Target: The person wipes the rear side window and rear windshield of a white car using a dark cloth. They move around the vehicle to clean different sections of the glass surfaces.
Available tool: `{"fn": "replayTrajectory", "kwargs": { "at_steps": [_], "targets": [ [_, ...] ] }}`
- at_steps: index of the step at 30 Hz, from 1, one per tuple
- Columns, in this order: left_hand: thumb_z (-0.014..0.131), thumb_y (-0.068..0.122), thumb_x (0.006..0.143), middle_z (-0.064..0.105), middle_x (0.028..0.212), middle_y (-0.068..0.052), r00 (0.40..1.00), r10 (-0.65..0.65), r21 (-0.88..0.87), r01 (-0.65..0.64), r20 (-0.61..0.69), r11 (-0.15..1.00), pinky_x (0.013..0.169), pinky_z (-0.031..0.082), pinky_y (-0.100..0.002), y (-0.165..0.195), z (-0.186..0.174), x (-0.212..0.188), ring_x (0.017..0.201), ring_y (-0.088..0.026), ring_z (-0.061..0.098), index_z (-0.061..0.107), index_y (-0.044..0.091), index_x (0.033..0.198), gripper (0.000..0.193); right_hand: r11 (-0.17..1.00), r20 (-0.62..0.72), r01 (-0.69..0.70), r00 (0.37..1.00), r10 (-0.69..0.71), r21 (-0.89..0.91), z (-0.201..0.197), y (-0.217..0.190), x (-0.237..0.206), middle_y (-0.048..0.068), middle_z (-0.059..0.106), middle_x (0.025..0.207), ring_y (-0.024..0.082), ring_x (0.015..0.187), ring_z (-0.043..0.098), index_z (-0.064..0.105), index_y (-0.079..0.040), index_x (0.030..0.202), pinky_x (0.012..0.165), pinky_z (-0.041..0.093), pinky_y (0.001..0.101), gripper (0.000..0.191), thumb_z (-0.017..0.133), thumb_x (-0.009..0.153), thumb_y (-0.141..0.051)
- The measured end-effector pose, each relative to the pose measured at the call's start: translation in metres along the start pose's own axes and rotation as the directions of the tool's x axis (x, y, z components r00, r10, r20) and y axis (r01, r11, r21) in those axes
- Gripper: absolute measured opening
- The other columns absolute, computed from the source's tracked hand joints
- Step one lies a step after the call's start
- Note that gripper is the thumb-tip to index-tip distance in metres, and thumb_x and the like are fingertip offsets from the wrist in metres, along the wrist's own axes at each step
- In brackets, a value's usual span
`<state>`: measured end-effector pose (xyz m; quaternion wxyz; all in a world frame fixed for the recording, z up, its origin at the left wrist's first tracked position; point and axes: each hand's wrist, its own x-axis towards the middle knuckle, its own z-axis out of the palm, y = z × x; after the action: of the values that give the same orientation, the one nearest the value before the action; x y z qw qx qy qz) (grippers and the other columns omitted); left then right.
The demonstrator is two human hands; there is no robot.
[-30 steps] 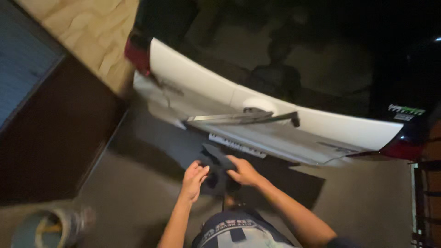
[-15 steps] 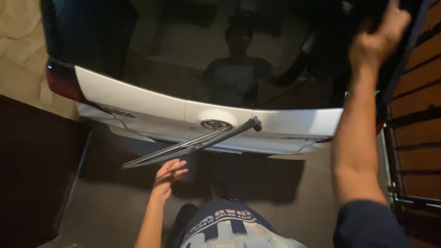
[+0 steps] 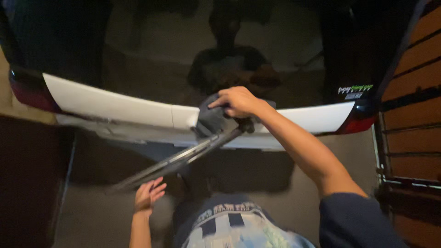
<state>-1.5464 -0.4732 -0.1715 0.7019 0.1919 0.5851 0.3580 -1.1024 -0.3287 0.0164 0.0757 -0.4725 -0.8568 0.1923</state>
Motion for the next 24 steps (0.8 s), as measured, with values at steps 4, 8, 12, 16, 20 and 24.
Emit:
{"fn": "replayTrajectory", "kwargs": {
  "at_steps": [4, 8, 12, 16, 20, 24],
  "targets": [
    [0.045, 0.028, 0.104, 0.061, 0.139, -0.021, 0.999, -0.035, -0.053, 0.033, -0.041, 0.998, 0.085, 0.056, -0.048, 0.020, -0.007, 0.006, 0.111, -0.038, 0.069, 0.051, 0.005, 0.140, 0.043, 0.818, -0.443, -0.257, 0.737, 0.511, 0.515, -0.048, 0.038, -0.078, 0.010, 0.077, 0.110, 0.023, 0.104, 0.069, 0.079, -0.012, 0.110, 0.093, 0.055, 0.0373, 0.025, 0.068, 0.087, -0.011],
    [0.043, 0.026, 0.105, 0.060, 0.140, -0.021, 0.998, -0.035, -0.083, 0.031, -0.057, 0.996, 0.086, 0.057, -0.049, 0.034, -0.023, 0.002, 0.115, -0.039, 0.066, 0.051, 0.002, 0.141, 0.044, 0.905, -0.907, 0.073, 0.084, 0.413, 0.419, -0.105, 0.115, -0.166, 0.000, 0.052, 0.076, 0.011, 0.065, 0.043, 0.056, -0.002, 0.082, 0.061, 0.035, 0.0289, 0.017, 0.060, 0.098, 0.002],
    [0.040, 0.031, 0.108, 0.060, 0.139, -0.021, 0.987, -0.067, -0.130, 0.048, -0.145, 0.990, 0.087, 0.057, -0.051, 0.037, -0.041, 0.000, 0.115, -0.040, 0.067, 0.051, 0.002, 0.139, 0.044, 0.896, -0.944, -0.298, -0.083, 0.321, 0.330, -0.137, 0.177, -0.156, 0.002, 0.053, 0.076, 0.014, 0.067, 0.051, 0.050, -0.003, 0.084, 0.061, 0.041, 0.0354, 0.016, 0.064, 0.091, -0.001],
    [0.049, 0.033, 0.104, 0.062, 0.137, -0.019, 0.984, -0.096, -0.155, 0.072, -0.152, 0.985, 0.086, 0.056, -0.050, 0.036, -0.060, 0.004, 0.114, -0.039, 0.067, 0.052, 0.003, 0.140, 0.046, 0.578, -0.998, -0.814, 0.041, -0.051, -0.063, -0.158, 0.181, -0.032, 0.008, 0.063, 0.087, 0.021, 0.068, 0.063, 0.058, -0.011, 0.088, 0.057, 0.048, 0.0407, 0.011, 0.062, 0.079, -0.015],
    [0.059, 0.036, 0.098, 0.065, 0.136, -0.018, 0.983, -0.107, -0.180, 0.079, -0.150, 0.980, 0.086, 0.057, -0.048, 0.038, -0.082, 0.005, 0.112, -0.037, 0.067, 0.051, 0.005, 0.141, 0.054, 0.659, -0.995, -0.751, 0.089, 0.045, -0.038, -0.152, 0.132, 0.090, 0.009, 0.061, 0.091, 0.029, 0.076, 0.061, 0.060, -0.012, 0.095, 0.062, 0.047, 0.0452, 0.020, 0.058, 0.075, -0.010],
    [0.060, 0.038, 0.095, 0.067, 0.136, -0.017, 0.955, -0.223, -0.172, 0.190, -0.198, 0.967, 0.085, 0.057, -0.050, 0.043, -0.108, 0.005, 0.111, -0.036, 0.070, 0.049, 0.007, 0.143, 0.058, 0.841, -0.936, -0.448, 0.305, -0.176, -0.304, -0.096, 0.027, 0.143, 0.011, 0.061, 0.091, 0.033, 0.072, 0.061, 0.065, -0.011, 0.115, 0.059, 0.045, 0.0458, 0.035, 0.064, 0.080, -0.008]
  ]
}}
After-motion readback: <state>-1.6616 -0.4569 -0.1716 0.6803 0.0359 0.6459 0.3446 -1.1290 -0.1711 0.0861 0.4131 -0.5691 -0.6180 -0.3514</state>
